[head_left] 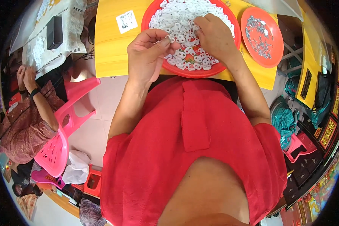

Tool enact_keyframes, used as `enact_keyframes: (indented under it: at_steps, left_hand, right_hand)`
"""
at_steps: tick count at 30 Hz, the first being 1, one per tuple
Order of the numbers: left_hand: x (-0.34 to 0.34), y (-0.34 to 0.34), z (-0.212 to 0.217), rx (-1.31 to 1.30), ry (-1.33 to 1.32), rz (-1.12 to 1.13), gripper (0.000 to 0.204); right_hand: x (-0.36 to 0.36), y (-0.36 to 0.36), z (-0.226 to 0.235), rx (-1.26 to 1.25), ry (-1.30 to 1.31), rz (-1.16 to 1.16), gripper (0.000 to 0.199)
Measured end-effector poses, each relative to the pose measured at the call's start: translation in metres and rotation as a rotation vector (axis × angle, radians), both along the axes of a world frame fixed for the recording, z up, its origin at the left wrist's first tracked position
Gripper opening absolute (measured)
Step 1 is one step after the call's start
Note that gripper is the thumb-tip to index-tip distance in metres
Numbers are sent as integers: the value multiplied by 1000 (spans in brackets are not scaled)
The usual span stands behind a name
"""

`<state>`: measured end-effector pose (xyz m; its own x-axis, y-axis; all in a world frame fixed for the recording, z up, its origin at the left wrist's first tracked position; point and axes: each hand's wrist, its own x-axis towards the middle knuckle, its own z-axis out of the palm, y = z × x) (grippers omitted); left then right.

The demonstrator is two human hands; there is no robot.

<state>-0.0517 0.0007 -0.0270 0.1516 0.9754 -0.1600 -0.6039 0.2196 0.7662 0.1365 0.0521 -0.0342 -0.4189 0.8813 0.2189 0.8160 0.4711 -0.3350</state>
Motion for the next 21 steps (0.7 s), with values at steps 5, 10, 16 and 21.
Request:
enact_keyframes:
  at_steps: [5, 10, 16, 21]
  left_hand:
    - [2, 2, -2, -2, -3, -14, 13]
    - [2, 3, -3, 12, -10, -30, 14]
    - [-2, 1, -5, -37, -30, -12, 15]
    - [-1, 2, -3, -54, -36, -11, 16]
  right_hand:
    - [-7, -6, 0, 31, -27, 50, 17]
    - [-7, -4, 3, -57, -32, 22, 13]
    - [11, -8, 17, -151, -41, -4, 9]
    - [2, -3, 20, -68, 30, 30, 10]
